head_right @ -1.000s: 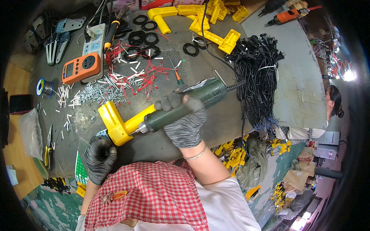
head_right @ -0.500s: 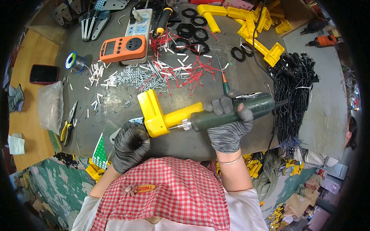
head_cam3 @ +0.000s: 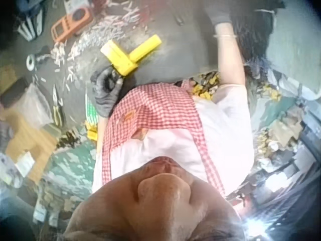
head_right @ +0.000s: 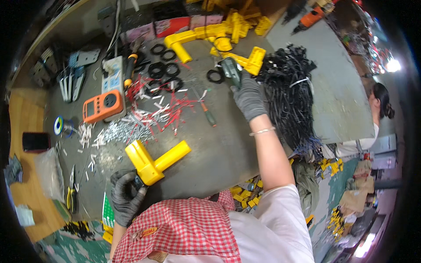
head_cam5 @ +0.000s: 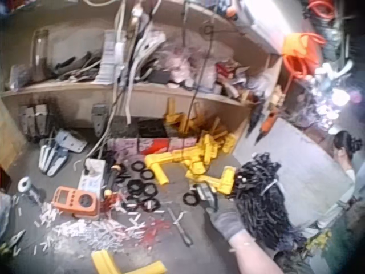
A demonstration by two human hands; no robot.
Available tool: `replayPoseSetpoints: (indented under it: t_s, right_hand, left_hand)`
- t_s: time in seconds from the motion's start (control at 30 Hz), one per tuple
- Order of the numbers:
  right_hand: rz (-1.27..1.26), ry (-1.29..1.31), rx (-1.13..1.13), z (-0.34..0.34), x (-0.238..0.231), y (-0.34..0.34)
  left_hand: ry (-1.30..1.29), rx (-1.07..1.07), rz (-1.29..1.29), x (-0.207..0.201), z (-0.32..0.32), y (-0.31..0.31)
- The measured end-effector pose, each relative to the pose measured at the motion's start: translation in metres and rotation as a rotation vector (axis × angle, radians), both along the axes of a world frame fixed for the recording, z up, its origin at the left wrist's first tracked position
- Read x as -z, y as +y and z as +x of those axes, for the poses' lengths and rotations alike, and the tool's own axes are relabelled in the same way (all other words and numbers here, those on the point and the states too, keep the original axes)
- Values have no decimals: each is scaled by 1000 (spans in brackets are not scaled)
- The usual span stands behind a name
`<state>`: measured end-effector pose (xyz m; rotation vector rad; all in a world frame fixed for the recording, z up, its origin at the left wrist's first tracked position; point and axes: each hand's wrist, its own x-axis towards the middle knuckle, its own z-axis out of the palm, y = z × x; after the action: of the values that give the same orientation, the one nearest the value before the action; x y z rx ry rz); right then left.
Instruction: The person assembles an electronic component by soldering wires and black cables to a connector, then placing the soldered wires into a yellow plastic housing. The person uses a soldering iron, pliers, and a heat gun to complete the assembly.
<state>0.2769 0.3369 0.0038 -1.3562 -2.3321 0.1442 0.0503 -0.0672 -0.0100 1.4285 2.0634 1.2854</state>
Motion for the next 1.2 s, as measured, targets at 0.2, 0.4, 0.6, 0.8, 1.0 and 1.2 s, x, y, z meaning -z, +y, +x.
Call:
replayPoseSetpoints:
  t_s: [0.2,0.4,0.6,0.8,1.0,1.2]
  right_hand:
    - [-22,-2,145,33,-21,-20]
    - [-249,-709,365,140,-11,-16]
    - [-333,-777,89,163,-16,-9]
    - [-858,748,34,134,-96,-45]
    - [-1029,736,306,99,-40,-124]
    - [-410,113,-255,93,-8,-196]
  left_hand:
    - [124,-110,-261,-15,-11,-5]
    - [103,-60,-297,-15,-10,-10]
    - [258,68,-159,-20,-1,2]
    - [350,254,-179,-27,5,15]
    - [272,333,-124,-10,-4,20]
    - [229,316,-107,1,-9,15]
